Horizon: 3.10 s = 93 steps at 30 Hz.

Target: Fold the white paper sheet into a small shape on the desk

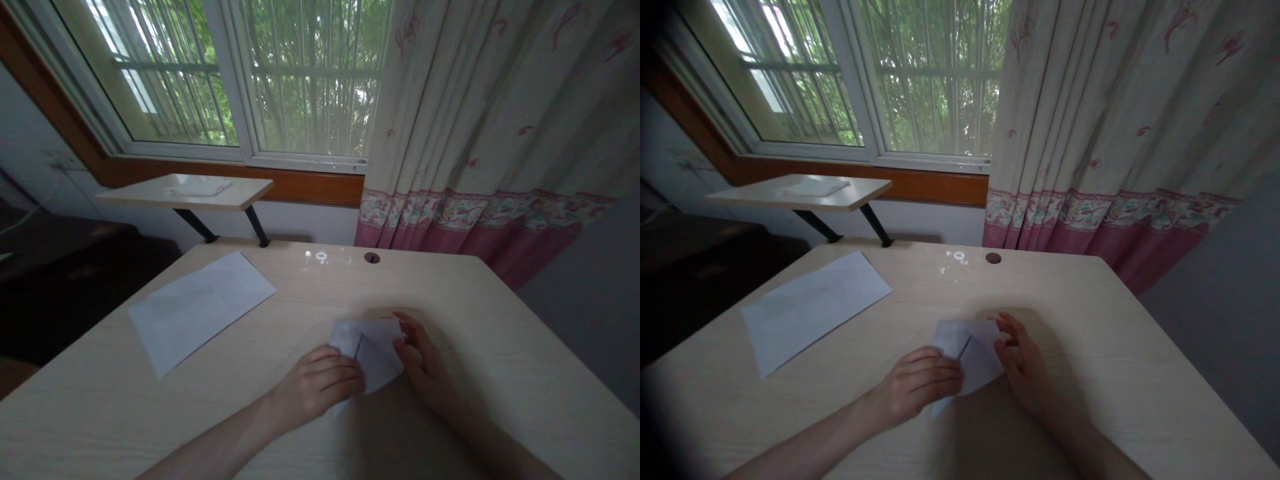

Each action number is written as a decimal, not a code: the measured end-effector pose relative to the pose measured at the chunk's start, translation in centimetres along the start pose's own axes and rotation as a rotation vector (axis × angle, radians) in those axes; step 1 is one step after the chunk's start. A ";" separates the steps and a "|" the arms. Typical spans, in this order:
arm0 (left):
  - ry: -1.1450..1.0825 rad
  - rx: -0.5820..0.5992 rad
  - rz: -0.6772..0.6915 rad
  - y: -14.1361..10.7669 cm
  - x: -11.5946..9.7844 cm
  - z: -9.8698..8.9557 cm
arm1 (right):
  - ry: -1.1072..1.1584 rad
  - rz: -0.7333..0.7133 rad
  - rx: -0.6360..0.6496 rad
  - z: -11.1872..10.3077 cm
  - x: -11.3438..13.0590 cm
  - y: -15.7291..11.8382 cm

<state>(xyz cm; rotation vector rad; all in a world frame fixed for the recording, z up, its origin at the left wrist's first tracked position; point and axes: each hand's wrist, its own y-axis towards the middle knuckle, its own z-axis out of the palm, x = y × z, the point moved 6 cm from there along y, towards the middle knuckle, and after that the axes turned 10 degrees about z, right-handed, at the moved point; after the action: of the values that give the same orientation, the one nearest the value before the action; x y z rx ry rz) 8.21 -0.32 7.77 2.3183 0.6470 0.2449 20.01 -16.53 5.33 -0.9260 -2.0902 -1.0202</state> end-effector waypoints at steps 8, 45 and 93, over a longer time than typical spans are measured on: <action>0.030 -0.114 -0.071 0.2 0.3 -0.9 | -0.309 -0.403 -0.091 -1.6 0.7 -0.7; 0.008 -0.030 -0.252 -0.8 1.2 0.7 | -0.483 -0.556 0.048 -2.1 0.3 0.0; -0.001 -0.081 -0.427 -1.4 2.1 1.5 | -0.200 -0.090 -0.177 1.4 -2.0 -1.2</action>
<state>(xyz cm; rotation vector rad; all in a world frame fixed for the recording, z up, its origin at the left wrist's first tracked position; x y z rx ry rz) 9.97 0.77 5.72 2.0429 1.0881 0.0692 19.84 -16.50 2.65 -1.0677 -2.2504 -1.2183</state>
